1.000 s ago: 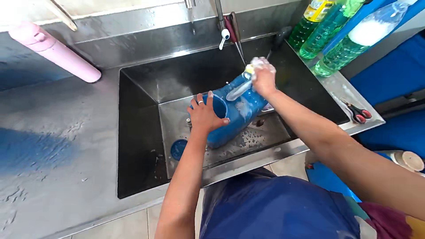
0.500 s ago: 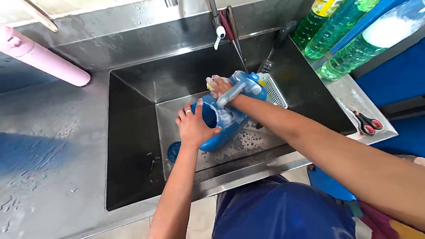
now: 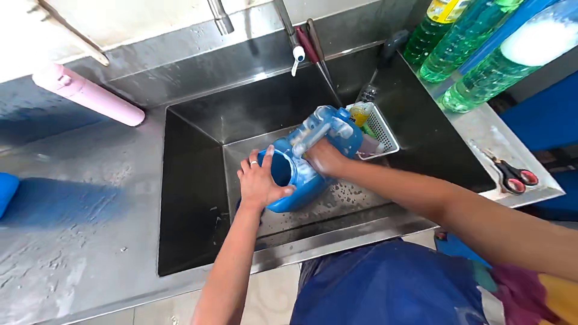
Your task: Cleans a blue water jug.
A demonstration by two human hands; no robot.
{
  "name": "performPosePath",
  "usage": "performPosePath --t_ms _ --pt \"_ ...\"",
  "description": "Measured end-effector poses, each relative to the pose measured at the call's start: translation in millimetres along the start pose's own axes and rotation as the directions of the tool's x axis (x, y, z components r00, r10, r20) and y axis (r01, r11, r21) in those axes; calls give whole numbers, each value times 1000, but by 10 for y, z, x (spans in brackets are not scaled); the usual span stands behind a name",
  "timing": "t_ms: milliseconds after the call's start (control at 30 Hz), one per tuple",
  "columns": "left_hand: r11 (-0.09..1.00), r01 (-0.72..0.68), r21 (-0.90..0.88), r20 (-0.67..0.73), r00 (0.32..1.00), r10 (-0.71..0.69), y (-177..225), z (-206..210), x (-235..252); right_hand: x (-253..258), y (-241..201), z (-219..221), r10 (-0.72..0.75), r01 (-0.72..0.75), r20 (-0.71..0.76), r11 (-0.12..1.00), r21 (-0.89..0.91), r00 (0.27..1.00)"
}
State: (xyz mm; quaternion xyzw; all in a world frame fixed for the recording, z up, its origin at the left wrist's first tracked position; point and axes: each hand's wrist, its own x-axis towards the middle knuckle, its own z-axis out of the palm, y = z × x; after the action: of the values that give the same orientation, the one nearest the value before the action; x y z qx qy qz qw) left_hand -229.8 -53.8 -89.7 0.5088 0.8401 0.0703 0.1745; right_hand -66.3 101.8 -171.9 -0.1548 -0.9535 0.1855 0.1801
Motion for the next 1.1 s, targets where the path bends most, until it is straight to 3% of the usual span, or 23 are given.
performPosePath --t_ms 67,133,167,233,300,333,367,400,467,533,600,633,700,733,767,833,900,933,967,1033,1100 --pt "1000 8 -21 -26 1000 -8 26 14 27 -616 -61 -146 -8 4 37 995 103 999" --pt "999 1 -53 -106 994 -7 80 85 36 -678 -184 -523 100 -188 284 936 298 953" --pt "997 -3 -82 -144 990 -9 145 107 54 -566 -179 -614 129 -209 232 908 362 964" --pt "986 -16 -167 -236 971 -24 341 150 172 -190 -129 -773 267 -230 -37 886 402 963" --pt "974 -27 -226 -286 957 -40 567 211 314 61 -259 -720 568 -486 -105 773 407 816" --pt "971 -23 -239 -271 962 -44 667 228 361 20 -427 -540 669 -600 -65 702 384 741" --pt "971 -26 -238 -261 964 -39 715 218 394 -91 -675 -313 701 -633 -42 668 392 712" --pt "967 -32 -252 -260 965 -36 718 174 432 -192 -934 -122 690 -632 25 647 426 723" --pt "936 -37 -351 -213 976 -42 710 127 397 -410 -1361 95 531 -569 224 680 463 817" --pt "889 -44 -456 -179 983 -43 684 118 333 -377 -1384 -168 477 -579 328 658 481 815" --pt "837 -44 -545 -171 984 -59 643 34 363 -337 -992 -444 603 -581 132 652 486 787" --pt "829 -39 -558 -163 985 -63 652 6 368 -342 -841 -464 676 -597 9 644 478 737" --pt "821 -54 -568 -147 988 -37 683 3 390 -350 -872 -211 733 -626 -60 618 475 678" --pt "781 -90 -618 -162 987 -15 616 26 439 -354 -1063 -57 690 -599 -22 644 476 724" --pt "675 -128 -727 -189 982 -17 480 39 496 -336 -1268 29 588 -524 15 709 472 809" --pt "505 -165 -847 -219 974 -49 113 48 357 -194 -1447 -215 399 -410 118 810 420 909" --pt "508 -70 -858 -160 978 -135 -150 144 103 83 -1068 -626 362 -351 -5 906 236 932" --pt "510 37 -859 -49 987 -154 -151 236 -9 285 -752 -772 338 -327 -93 937 121 936" --pt "501 127 -856 58 987 -151 -59 401 -85 504 -467 -852 320 -318 -78 947 39 944" --pt "432 184 -883 121 978 -170 262 805 -115 814 -246 -634 266 -263 97 964 -41 959" --pt "407 123 -905 26 972 -235 433 1016 -7 1022 -470 -335 105 -104 258 994 -18 961"
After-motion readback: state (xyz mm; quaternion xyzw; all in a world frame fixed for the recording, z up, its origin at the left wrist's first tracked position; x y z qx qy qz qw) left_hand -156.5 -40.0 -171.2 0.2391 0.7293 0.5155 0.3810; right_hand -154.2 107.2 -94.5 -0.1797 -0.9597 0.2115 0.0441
